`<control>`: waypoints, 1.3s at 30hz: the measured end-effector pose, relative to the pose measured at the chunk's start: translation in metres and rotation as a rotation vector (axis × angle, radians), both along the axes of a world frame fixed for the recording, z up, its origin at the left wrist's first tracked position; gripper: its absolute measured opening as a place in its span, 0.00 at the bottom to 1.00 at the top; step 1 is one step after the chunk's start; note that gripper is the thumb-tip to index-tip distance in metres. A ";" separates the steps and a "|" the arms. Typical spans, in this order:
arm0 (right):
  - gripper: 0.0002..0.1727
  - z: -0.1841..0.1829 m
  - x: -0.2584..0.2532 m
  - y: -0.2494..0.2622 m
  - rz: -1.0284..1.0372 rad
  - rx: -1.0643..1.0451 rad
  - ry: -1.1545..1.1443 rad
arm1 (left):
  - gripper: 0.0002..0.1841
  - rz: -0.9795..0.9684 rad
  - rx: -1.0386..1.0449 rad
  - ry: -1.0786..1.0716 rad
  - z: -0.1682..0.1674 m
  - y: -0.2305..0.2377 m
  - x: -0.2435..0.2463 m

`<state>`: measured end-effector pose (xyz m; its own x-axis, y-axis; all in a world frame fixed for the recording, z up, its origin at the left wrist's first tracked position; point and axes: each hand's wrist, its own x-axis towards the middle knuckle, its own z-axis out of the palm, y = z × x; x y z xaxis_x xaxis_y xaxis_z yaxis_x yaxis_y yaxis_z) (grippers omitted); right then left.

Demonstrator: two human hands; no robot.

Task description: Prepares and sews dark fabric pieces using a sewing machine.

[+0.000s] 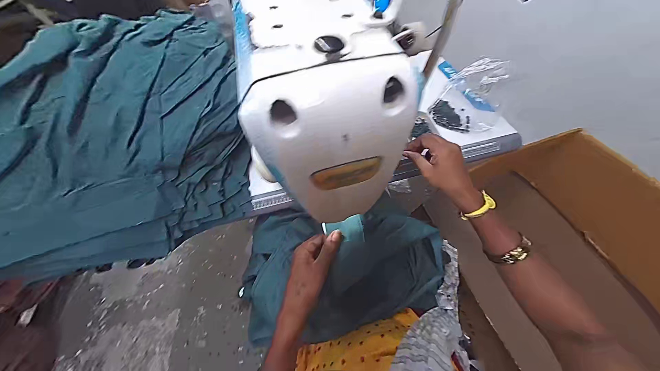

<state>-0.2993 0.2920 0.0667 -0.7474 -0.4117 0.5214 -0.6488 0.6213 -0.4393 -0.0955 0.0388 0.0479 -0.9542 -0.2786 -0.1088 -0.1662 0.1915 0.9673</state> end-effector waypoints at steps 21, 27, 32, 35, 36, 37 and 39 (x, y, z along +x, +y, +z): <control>0.36 0.005 0.126 -0.068 1.229 -0.480 -0.874 | 0.13 -0.143 -0.308 0.808 0.024 -0.009 0.031; 0.11 0.005 0.096 -0.050 0.770 -0.613 -0.920 | 0.10 0.210 -0.107 0.652 -0.013 -0.043 0.010; 0.07 -0.002 0.080 -0.069 0.280 -0.393 -0.758 | 0.06 0.356 0.032 0.364 -0.028 -0.052 -0.002; 0.12 0.001 0.071 -0.073 0.237 -0.451 -0.793 | 0.06 0.366 0.034 0.348 -0.019 -0.049 -0.009; 0.12 0.002 0.069 -0.074 0.237 -0.459 -0.794 | 0.06 0.361 0.027 0.353 -0.016 -0.049 -0.010; 0.12 0.003 0.068 -0.073 0.233 -0.454 -0.794 | 0.06 0.356 0.021 0.357 -0.014 -0.050 -0.011; 0.11 0.002 0.069 -0.071 0.225 -0.419 -0.798 | 0.06 0.344 0.009 0.355 -0.014 -0.048 -0.010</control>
